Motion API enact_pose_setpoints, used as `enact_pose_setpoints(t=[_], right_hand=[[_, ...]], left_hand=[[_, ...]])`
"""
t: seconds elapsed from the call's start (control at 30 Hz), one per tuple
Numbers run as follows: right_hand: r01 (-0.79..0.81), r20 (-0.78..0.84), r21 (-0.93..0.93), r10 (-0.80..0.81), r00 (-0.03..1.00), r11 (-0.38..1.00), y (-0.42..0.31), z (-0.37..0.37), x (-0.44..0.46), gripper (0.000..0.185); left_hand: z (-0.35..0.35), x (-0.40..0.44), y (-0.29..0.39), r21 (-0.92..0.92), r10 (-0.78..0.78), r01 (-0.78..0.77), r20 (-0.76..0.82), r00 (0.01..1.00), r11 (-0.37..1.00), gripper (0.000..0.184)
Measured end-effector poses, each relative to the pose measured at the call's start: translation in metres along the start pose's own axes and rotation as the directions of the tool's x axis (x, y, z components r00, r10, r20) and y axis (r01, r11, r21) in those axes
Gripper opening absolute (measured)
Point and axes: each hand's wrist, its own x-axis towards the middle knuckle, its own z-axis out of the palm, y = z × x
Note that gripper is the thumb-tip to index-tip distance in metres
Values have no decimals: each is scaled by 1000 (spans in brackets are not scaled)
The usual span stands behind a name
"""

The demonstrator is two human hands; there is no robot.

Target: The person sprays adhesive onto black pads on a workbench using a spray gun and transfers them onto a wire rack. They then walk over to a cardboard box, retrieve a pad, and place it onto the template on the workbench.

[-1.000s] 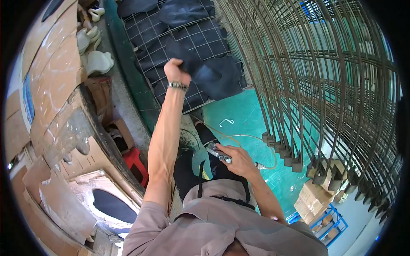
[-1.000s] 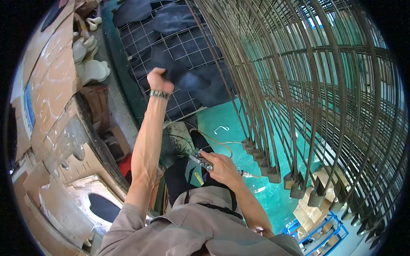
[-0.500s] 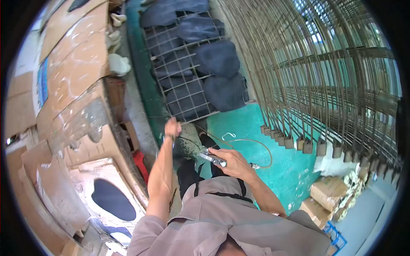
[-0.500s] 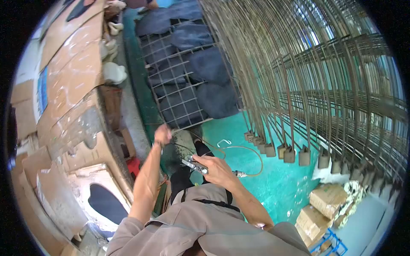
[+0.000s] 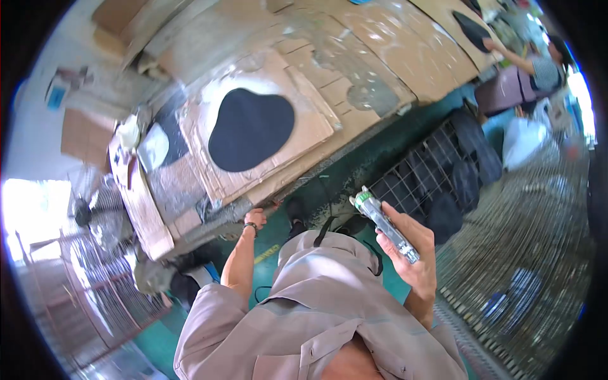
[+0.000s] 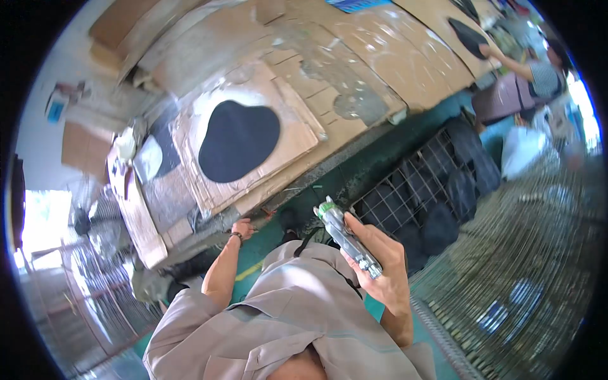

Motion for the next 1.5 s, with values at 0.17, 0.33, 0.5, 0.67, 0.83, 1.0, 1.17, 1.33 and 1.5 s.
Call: enact_pose_setpoints(t=[0.17, 0.33, 0.5, 0.67, 0.83, 1.0, 1.17, 1.33, 1.5], right_hand=[[150, 61, -152, -142, 988, 977, -28, 30, 42, 62], [91, 312, -176, -32, 949, 980, -51, 51, 47, 62], [139, 486, -58, -94, 869, 989, -69, 113, 67, 67], [201, 340, -84, -162, 926, 976, -74, 164, 96, 62], [202, 159, -155, -178, 971, 967, -68, 198, 118, 53], [151, 100, -246, -130, 986, 957, -63, 195, 113, 52], [56, 59, -314, -39, 998, 948, -63, 160, 87, 46], [-41, 95, -338, 78, 992, 940, -72, 127, 59, 46], [-89, 301, -174, 139, 944, 981, -85, 127, 51, 50]], left_hand=[[-10, -31, -77, -290, -147, 131, -34, 989, 948, 47], [17, -50, -162, -265, -423, 419, 44, 905, 868, 28], [7, -54, -167, -158, -424, 446, 154, 892, 881, 26], [-13, -19, -125, -323, -173, 175, 37, 984, 930, 38], [-35, 11, -90, -379, -80, 114, 105, 991, 919, 48], [-55, 23, -94, -332, -111, 154, 144, 983, 931, 47], [-54, 40, -132, -336, -177, 195, 86, 981, 921, 42], [-39, 25, -149, -425, -265, 285, 107, 958, 859, 43], [-25, -4, -139, -339, -265, 286, 107, 958, 897, 43]])
